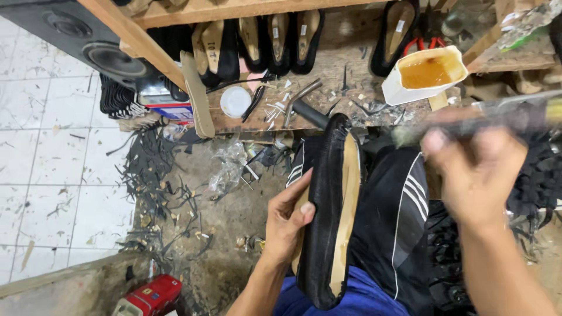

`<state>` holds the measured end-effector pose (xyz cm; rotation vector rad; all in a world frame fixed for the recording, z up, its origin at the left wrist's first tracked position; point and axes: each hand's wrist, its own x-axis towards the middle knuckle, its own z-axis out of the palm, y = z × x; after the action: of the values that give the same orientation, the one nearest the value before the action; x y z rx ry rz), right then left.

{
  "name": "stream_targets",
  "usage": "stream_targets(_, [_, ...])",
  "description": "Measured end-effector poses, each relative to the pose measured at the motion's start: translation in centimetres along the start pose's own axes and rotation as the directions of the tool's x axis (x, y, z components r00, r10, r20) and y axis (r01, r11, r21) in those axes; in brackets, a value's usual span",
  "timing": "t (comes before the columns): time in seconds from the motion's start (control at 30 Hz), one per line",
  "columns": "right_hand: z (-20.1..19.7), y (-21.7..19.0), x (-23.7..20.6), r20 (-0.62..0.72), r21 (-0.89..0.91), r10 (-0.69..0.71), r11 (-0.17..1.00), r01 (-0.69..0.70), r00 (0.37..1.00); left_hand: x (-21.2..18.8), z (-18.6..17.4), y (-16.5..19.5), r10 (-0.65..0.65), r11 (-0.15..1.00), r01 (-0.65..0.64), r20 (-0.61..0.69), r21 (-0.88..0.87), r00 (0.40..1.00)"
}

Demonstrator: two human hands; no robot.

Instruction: The person sits on the floor and uses a brush to apply glue from a container onto the edge of a black shoe upper, rotating the shoe to coat the rim. They dip the brush back into the glue container repeatedly, then place the finished shoe onto a wooden rack holding many similar shoes and pick up another shoe to continue gluing.

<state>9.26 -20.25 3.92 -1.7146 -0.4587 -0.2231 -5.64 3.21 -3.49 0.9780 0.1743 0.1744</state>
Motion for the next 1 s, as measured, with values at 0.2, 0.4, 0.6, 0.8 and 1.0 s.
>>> stream_targets(0.2, [5.0, -4.9, -3.2, -0.125, -0.061, -0.205, 0.978, 0.198, 0.971, -0.9, 1.1, 1.5, -0.029, 0.999, 0.027, 0.060, 0.033, 0.998])
stream_targets(0.4, [4.5, -7.1, -3.0, 0.000, -0.052, -0.238, 0.970, 0.237, 0.971, -1.5, 0.9, 2.6, 0.010, 0.995, -0.015, 0.054, 0.098, 0.998])
stream_targets(0.6, [3.9, -8.1, -2.8, 0.035, 0.014, -0.190, 0.982, 0.189, 0.981, -2.1, 1.0, 3.3, 0.060, 0.973, -0.078, 0.089, 0.217, 0.994])
stream_targets(0.8, [3.4, -8.4, -2.3, 0.043, -0.102, -0.306, 0.945, 0.309, 0.951, -2.5, 1.1, 3.7, 0.079, 0.964, -0.111, 0.142, 0.241, 0.987])
stream_targets(1.0, [2.9, -9.0, -2.0, 0.071, -0.169, -0.156, 0.972, 0.166, 0.985, -2.8, 1.2, 3.7, 0.074, 0.963, -0.105, 0.133, 0.248, 0.988])
